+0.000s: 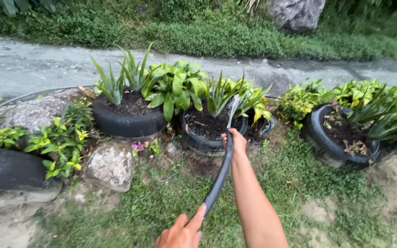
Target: The person holds a hose and waters several plants in tire planters along an outdoor path.
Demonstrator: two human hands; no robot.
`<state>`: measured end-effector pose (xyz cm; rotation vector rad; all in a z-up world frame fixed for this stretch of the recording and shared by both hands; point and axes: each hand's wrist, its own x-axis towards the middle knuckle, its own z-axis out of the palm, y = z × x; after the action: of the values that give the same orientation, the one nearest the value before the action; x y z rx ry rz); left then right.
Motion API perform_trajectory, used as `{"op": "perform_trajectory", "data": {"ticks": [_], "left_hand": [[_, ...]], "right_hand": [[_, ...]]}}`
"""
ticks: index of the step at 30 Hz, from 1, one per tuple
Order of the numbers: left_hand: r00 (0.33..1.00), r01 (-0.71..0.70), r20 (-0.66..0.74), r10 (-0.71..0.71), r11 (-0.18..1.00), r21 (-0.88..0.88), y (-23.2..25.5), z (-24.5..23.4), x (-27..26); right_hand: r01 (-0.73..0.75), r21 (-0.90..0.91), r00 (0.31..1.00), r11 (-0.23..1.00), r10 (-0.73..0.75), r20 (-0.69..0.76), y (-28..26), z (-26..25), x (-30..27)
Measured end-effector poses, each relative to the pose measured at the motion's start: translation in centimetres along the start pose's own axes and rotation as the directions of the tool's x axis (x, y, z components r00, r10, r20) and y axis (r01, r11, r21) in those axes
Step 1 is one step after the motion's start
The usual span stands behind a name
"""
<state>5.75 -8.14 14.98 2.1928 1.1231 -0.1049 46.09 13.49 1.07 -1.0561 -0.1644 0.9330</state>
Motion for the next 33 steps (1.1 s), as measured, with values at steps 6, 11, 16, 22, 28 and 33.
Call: {"op": "perform_trajectory", "data": {"ticks": [6,11,16,22,28,33], "left_hand": [[1.000,0.029,0.007,-0.029,1.000,-0.010,0.6,-1.0,0.3],[0.999,0.007,-0.053,-0.007,1.000,0.009,0.6,-1.5,0.3],[0.997,0.041,-0.064,-0.037,0.998,0.054,1.5,-1.1,0.0],[0.998,0.065,0.015,-0.066,0.997,0.038,2.1,-1.1,-0.1],[0.998,0.070,-0.007,-0.069,0.997,0.039,2.7,-0.5,-0.6],[0.996,0.087,-0.005,-0.086,0.996,0.034,2.8,-0.3,-0.7]], "right_hand": [[-0.013,0.020,1.000,1.000,0.014,-0.028,0.3,-1.1,1.8],[-0.027,0.022,0.999,0.999,0.028,-0.043,2.0,-2.4,2.4],[-0.062,0.023,0.996,0.998,0.064,-0.068,2.2,-3.0,2.1],[-0.082,0.034,0.996,0.996,0.083,-0.037,1.9,-2.5,1.3],[-0.081,0.009,0.995,0.997,0.081,-0.051,1.0,-1.9,0.2],[-0.066,-0.042,0.997,0.997,0.064,-0.049,0.5,-1.2,-0.6]]}}
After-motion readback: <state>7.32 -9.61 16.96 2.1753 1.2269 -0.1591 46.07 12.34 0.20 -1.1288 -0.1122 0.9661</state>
